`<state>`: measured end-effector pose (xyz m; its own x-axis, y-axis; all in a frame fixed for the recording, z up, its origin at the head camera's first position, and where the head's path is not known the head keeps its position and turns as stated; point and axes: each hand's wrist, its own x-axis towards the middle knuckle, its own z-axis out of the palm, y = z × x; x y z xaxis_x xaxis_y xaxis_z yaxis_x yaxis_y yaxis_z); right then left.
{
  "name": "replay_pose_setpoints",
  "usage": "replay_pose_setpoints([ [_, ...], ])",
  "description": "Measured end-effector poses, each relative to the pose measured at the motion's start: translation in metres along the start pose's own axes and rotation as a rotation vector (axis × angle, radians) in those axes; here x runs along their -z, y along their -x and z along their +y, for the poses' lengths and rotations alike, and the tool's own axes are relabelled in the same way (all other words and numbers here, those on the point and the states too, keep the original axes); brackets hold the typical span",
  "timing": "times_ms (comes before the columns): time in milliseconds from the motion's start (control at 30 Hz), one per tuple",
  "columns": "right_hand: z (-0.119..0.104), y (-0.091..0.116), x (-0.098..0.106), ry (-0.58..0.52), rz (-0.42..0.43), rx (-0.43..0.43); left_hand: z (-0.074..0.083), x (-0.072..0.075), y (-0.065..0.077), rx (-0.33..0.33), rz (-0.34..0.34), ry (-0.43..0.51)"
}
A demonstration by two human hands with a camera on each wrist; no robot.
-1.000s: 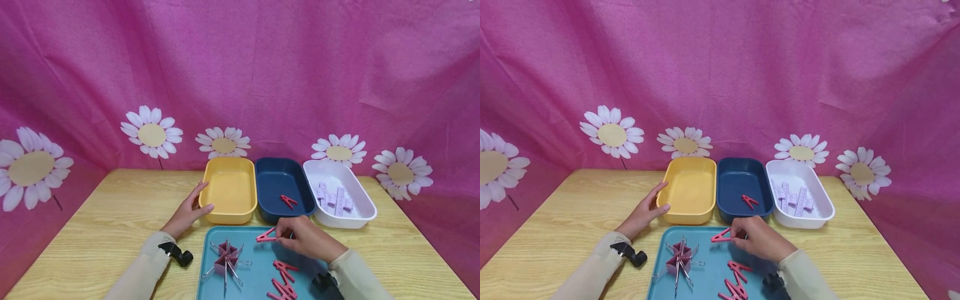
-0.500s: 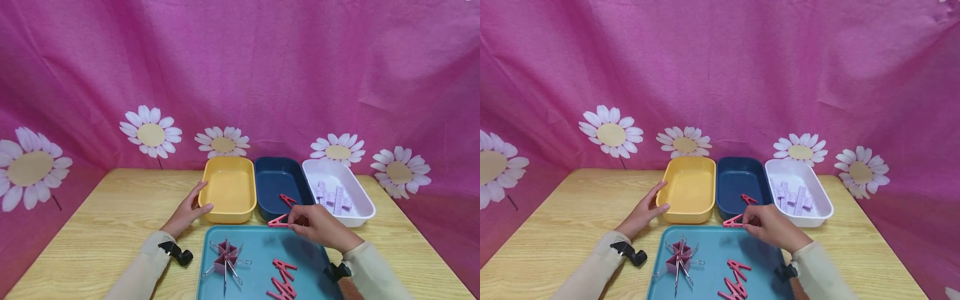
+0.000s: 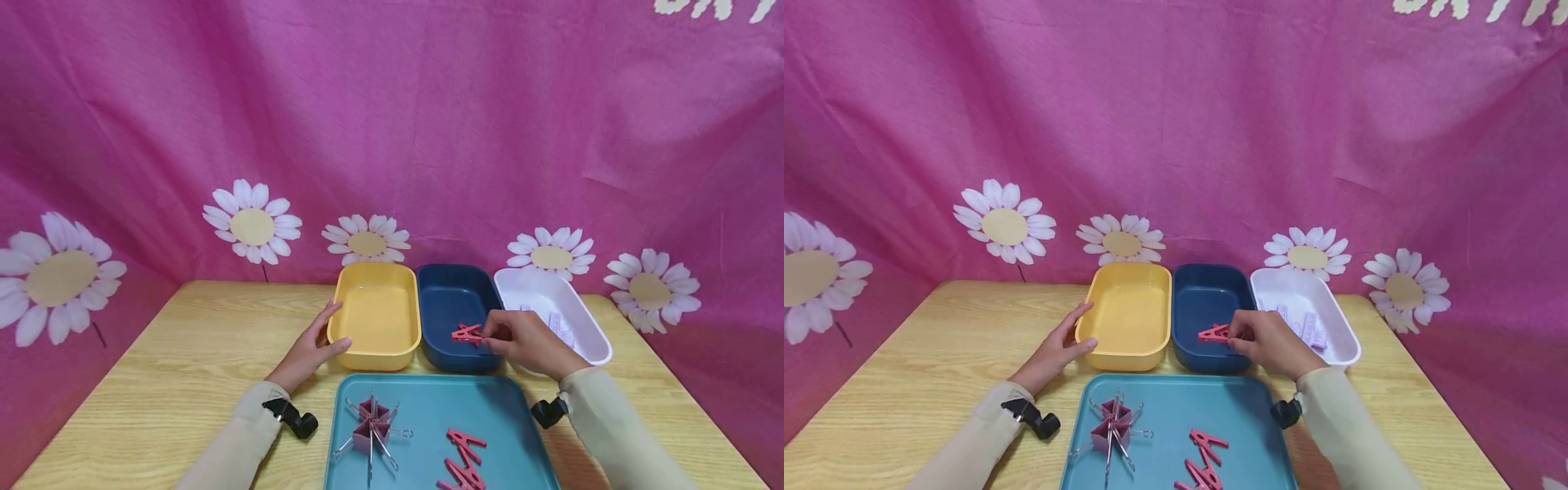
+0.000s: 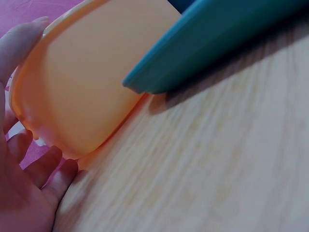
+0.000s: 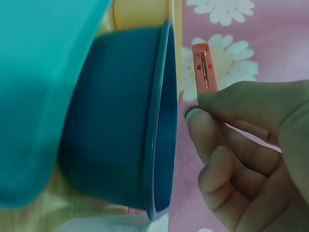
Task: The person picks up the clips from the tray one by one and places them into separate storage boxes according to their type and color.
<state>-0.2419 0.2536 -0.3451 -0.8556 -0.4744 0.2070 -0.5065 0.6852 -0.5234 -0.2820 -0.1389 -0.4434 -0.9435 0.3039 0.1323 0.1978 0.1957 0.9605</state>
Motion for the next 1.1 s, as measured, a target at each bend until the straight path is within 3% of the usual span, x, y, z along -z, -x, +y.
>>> replay_pose_setpoints([
  [267, 0.015, -0.020, 0.005, 0.072, 0.035, 0.012, 0.002, 0.001, 0.002, -0.002, -0.001, 0.001],
  [767, 0.038, -0.046, 0.014, 0.176, 0.030, -0.099, 0.002, 0.000, 0.001, -0.006, 0.002, 0.008],
  [1000, 0.049, -0.053, 0.012, 0.202, -0.006, -0.144, 0.032, 0.000, 0.012, 0.042, -0.023, 0.001],
  [1100, 0.052, -0.055, 0.009, 0.206, -0.026, -0.172, 0.019, 0.000, 0.006, 0.041, -0.014, 0.001],
])
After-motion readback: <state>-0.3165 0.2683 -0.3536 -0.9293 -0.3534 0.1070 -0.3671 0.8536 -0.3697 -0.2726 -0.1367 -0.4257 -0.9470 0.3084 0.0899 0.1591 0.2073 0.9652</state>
